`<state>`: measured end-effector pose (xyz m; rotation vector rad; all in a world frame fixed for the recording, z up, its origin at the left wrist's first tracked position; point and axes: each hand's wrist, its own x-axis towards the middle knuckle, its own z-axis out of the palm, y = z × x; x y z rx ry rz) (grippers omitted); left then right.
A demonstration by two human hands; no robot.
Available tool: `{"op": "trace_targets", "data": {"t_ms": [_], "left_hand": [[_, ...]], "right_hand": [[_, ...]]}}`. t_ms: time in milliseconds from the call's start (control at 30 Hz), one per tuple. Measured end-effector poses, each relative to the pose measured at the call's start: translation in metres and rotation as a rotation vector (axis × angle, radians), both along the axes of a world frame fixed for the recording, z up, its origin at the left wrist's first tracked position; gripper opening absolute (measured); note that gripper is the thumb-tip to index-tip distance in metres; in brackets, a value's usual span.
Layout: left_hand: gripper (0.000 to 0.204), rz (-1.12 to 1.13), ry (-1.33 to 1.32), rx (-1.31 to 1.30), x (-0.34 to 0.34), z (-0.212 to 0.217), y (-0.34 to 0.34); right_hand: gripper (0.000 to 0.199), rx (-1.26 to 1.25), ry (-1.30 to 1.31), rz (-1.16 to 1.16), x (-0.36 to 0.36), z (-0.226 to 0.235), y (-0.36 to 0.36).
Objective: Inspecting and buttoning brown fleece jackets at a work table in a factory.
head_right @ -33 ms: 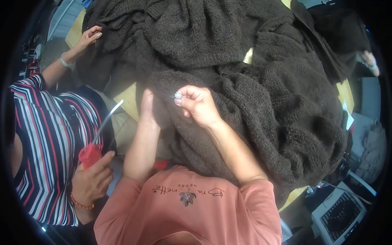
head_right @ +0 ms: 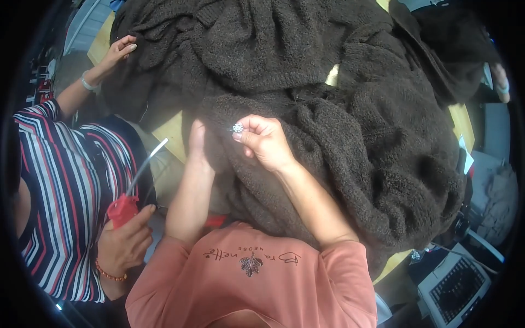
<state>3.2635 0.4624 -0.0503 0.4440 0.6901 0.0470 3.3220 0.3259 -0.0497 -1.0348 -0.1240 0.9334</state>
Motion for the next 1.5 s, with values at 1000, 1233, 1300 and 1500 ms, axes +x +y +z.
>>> {"op": "trace_targets", "data": {"t_ms": [1000, 1233, 1300, 1500], "left_hand": [[0.035, -0.064, -0.348, -0.044, -0.038, -0.019, 0.008], [0.038, -0.259, -0.040, -0.822, -0.109, 0.183, 0.029], [0.034, -0.064, -0.025, -0.768, -0.113, 0.117, 0.028], [0.040, -0.070, -0.270, -0.186, -0.029, -0.048, 0.018]], "right_hand": [[0.001, -0.097, -0.211, -0.032, -0.018, 0.007, 0.011], [0.000, -0.116, -0.306, -0.099, -0.017, 0.000, 0.004], [0.000, -0.124, -0.378, -0.067, -0.023, 0.004, 0.008], [0.001, -0.132, -0.245, -0.056, -0.014, 0.006, 0.004]]}}
